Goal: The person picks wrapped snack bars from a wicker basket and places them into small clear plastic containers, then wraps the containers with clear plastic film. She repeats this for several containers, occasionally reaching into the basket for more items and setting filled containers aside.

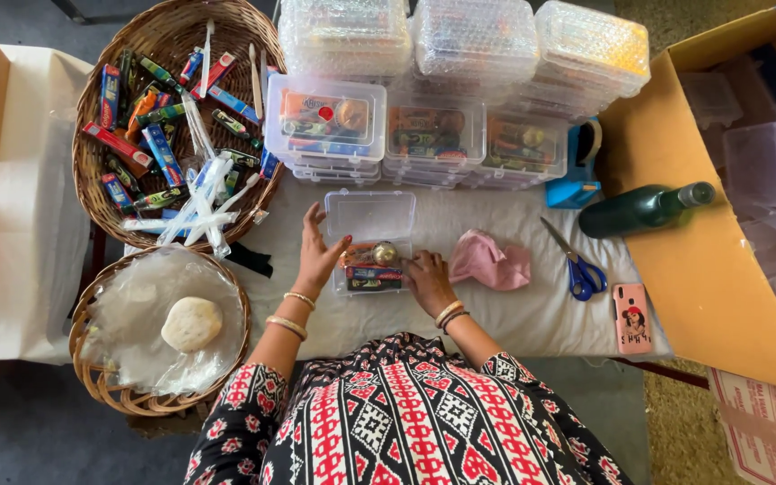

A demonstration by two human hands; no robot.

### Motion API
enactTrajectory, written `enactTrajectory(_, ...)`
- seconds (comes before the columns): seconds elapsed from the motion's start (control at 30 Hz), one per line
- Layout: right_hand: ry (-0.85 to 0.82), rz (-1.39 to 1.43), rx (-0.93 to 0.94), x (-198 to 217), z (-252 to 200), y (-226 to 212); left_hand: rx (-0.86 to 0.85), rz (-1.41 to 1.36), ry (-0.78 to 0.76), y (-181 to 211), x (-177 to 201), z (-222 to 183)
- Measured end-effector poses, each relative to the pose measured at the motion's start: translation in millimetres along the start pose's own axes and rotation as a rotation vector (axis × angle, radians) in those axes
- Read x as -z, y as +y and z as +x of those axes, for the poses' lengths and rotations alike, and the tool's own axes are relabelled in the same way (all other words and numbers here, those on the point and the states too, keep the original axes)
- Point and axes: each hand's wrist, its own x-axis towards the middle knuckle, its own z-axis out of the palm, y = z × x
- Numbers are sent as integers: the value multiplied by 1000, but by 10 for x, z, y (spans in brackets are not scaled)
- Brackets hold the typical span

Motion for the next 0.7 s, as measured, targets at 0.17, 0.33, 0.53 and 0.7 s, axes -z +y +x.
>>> enactTrajectory(0.17, 124, 200, -24, -207, -53, 260, 67, 121, -166, 117, 191, -52)
enactTrajectory(0.33, 146, 768, -340, -503, -253, 651, -152, 514, -452, 228, 275, -423)
enactTrajectory(0.53, 35, 859, -421, -298, -385, 390, -318, 709, -622, 137, 218, -800)
enactTrajectory(0.7, 18, 313, -88, -18, -294, 12, -399, 807, -510, -99, 128, -896)
